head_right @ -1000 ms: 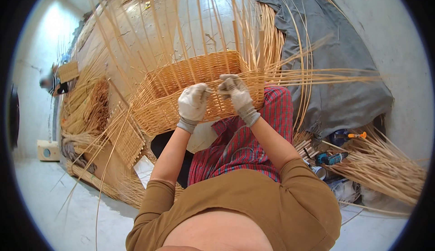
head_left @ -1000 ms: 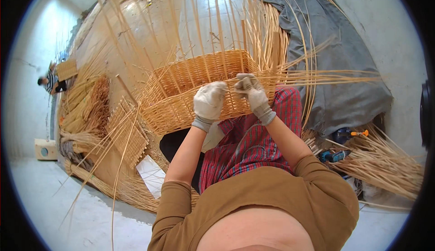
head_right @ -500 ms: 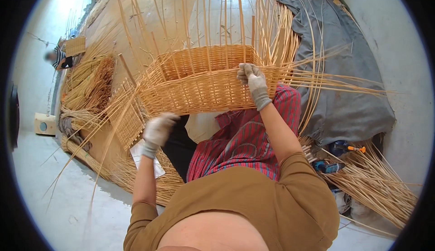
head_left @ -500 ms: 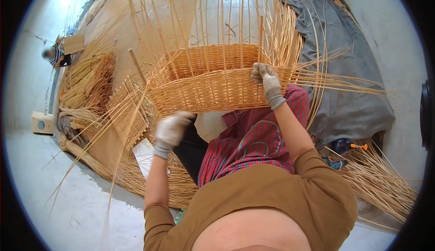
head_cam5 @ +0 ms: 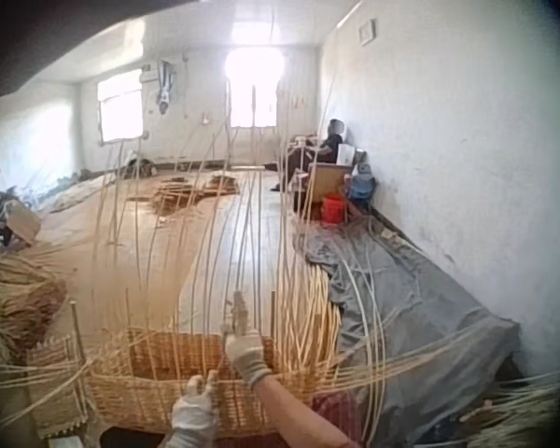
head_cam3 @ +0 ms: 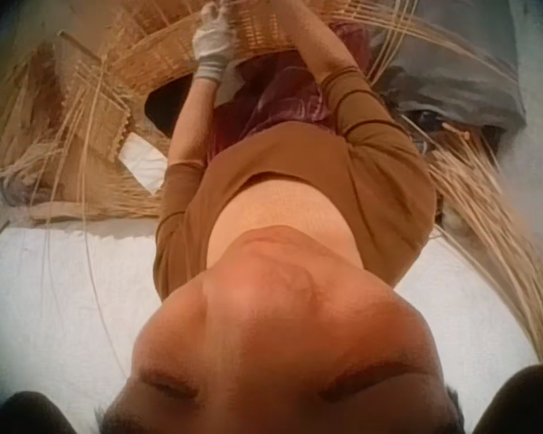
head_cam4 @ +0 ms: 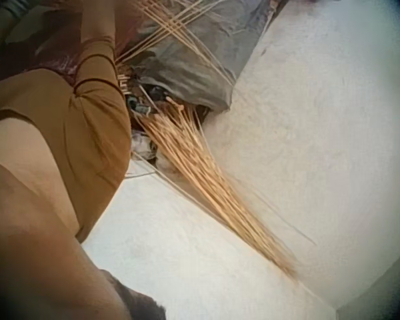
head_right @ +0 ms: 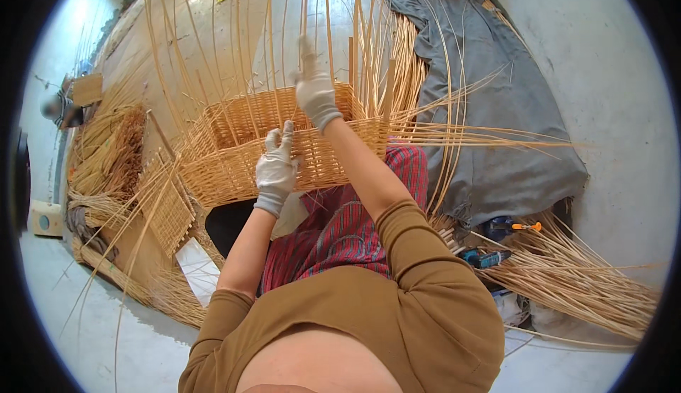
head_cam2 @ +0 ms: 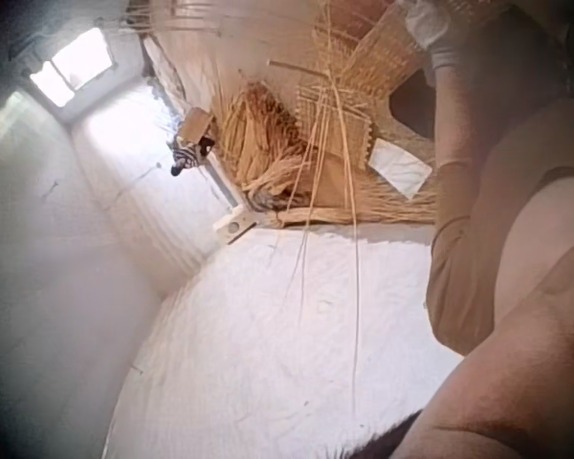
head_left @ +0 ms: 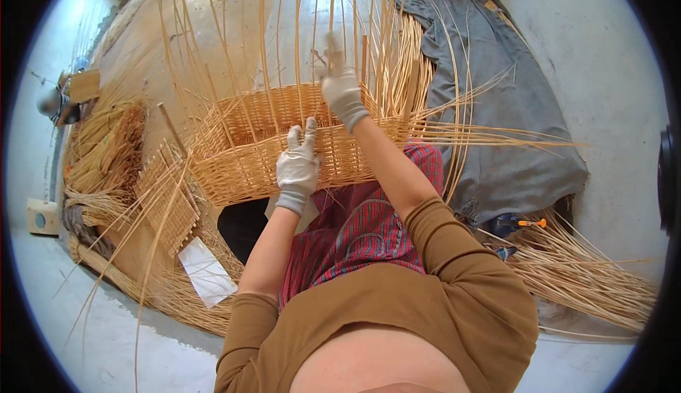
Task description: The person is weaving a rectangular basket from long strips of wicker or similar plant material.
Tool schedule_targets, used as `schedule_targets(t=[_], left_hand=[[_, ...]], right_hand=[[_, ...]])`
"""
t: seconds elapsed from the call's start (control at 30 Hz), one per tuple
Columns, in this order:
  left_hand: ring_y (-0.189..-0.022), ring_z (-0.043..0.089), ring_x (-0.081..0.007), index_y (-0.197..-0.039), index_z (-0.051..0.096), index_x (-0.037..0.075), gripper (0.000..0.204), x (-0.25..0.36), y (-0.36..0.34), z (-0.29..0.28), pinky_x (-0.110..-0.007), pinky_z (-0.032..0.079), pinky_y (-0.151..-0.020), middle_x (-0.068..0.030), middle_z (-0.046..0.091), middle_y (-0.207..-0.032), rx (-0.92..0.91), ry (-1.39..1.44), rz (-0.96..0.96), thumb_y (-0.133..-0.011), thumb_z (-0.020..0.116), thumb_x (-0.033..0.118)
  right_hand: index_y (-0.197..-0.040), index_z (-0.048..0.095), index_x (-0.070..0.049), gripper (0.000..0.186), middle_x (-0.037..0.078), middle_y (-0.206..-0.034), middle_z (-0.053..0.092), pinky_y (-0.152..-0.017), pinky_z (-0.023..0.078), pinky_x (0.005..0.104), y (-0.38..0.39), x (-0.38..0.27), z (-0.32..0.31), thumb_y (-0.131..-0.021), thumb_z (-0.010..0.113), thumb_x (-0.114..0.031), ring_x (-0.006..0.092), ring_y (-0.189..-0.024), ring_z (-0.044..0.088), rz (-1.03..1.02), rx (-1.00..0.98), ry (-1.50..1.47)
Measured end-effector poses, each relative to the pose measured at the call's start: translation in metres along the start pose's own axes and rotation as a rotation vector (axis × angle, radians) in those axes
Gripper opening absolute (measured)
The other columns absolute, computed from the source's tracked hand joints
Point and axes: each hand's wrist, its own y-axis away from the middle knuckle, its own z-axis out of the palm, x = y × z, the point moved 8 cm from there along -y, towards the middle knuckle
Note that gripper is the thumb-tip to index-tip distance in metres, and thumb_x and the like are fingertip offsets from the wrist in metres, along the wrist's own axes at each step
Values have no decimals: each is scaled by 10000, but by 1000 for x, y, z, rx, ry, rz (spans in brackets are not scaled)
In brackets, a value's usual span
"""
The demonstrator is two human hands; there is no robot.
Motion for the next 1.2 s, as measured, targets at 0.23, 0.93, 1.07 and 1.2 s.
schedule_targets(t=[0.23, 0.93, 1.07, 1.2], left_hand=[[-1214, 569, -383, -1589, 400, 270, 796, 45, -15, -19, -481, 429, -1055, -207, 464, -1498, 398, -167, 308, -874, 747, 234], [-833, 664, -127, -1220, 686, 80, 233, -136, 51, -5, -269, 562, -731, -31, 697, -1014, 662, 1332, -255, -990, 682, 42], [-797, 674, -146, -1204, 659, 8, 225, -243, 84, -53, -278, 565, -703, -65, 724, -1023, 1205, 1630, -61, -992, 700, 72], [-802, 675, -150, -1161, 673, -8, 230, -257, 88, -59, -286, 567, -719, -59, 729, -970, 1044, 1334, -314, -959, 747, 74]], right_hand=[[-1185, 616, -51, 140, 61, -951, 687, -807, 569, 348, 80, 34, -130, -1057, 560, -60, 149, -860, 660, 25, 278, -142], [-1249, 677, -79, 221, 6, -1089, 669, -780, 506, 237, 160, 21, -67, -1044, 601, -53, 83, -897, 602, 135, 34, -9], [-1164, 725, -73, 198, 47, -1081, 723, -911, 540, 288, 204, -12, 111, -1010, 612, -23, 108, -1025, 646, 316, -715, -55], [-1165, 734, -130, 217, 101, -1012, 742, -815, 589, 380, 242, -77, 219, -964, 656, -110, 238, -880, 729, -5, -1140, -128]])
